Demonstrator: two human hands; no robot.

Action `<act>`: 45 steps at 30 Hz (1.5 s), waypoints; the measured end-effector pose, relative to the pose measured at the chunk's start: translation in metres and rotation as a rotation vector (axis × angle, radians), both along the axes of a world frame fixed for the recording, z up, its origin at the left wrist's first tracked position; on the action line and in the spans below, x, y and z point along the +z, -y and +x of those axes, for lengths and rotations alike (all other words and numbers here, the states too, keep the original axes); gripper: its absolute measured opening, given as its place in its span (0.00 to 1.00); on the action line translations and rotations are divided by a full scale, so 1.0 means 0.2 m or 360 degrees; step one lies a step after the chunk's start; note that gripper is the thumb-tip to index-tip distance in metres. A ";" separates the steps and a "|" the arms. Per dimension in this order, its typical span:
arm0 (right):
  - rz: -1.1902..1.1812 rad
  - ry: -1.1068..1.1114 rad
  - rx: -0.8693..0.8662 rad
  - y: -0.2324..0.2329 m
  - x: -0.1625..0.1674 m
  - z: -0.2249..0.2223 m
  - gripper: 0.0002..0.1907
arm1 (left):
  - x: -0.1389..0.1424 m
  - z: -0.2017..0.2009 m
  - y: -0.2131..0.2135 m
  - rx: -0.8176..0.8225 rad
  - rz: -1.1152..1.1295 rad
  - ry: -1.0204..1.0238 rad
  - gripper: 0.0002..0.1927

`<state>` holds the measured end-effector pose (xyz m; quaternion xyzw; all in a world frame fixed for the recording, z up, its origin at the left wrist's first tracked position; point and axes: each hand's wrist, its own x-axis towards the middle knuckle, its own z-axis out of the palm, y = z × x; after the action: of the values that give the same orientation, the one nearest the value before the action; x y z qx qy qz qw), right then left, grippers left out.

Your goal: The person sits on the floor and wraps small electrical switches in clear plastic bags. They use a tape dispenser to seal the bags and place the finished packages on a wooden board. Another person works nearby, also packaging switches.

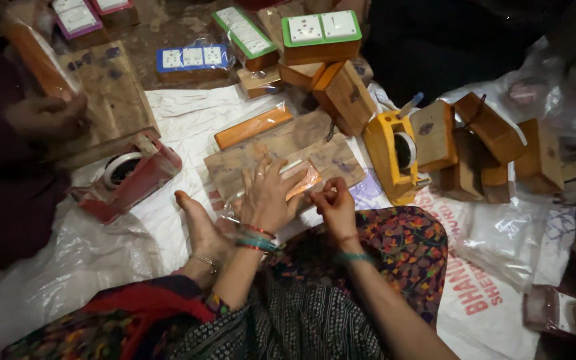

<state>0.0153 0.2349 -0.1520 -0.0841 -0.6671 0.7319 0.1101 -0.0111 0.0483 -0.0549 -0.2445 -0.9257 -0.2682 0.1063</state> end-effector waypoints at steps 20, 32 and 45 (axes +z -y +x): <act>-0.0080 0.0068 -0.0684 -1.12 0.15 -0.02 0.07 | -0.13 0.10 0.24 0.0054 0.0169 -0.0281 0.33; 0.0773 0.0392 -0.0244 -1.27 -0.04 -0.15 0.08 | -0.18 0.09 0.04 0.0189 0.0055 -0.0439 0.30; 0.0149 0.0687 -0.0405 -1.35 -0.08 0.29 0.04 | -0.17 0.11 0.04 0.0189 0.0067 -0.0427 0.30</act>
<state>0.0743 0.5059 -0.1677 -0.3165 -0.6925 0.6455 0.0601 0.0100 0.0394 -0.0893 -0.2206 -0.9103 -0.2456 0.2497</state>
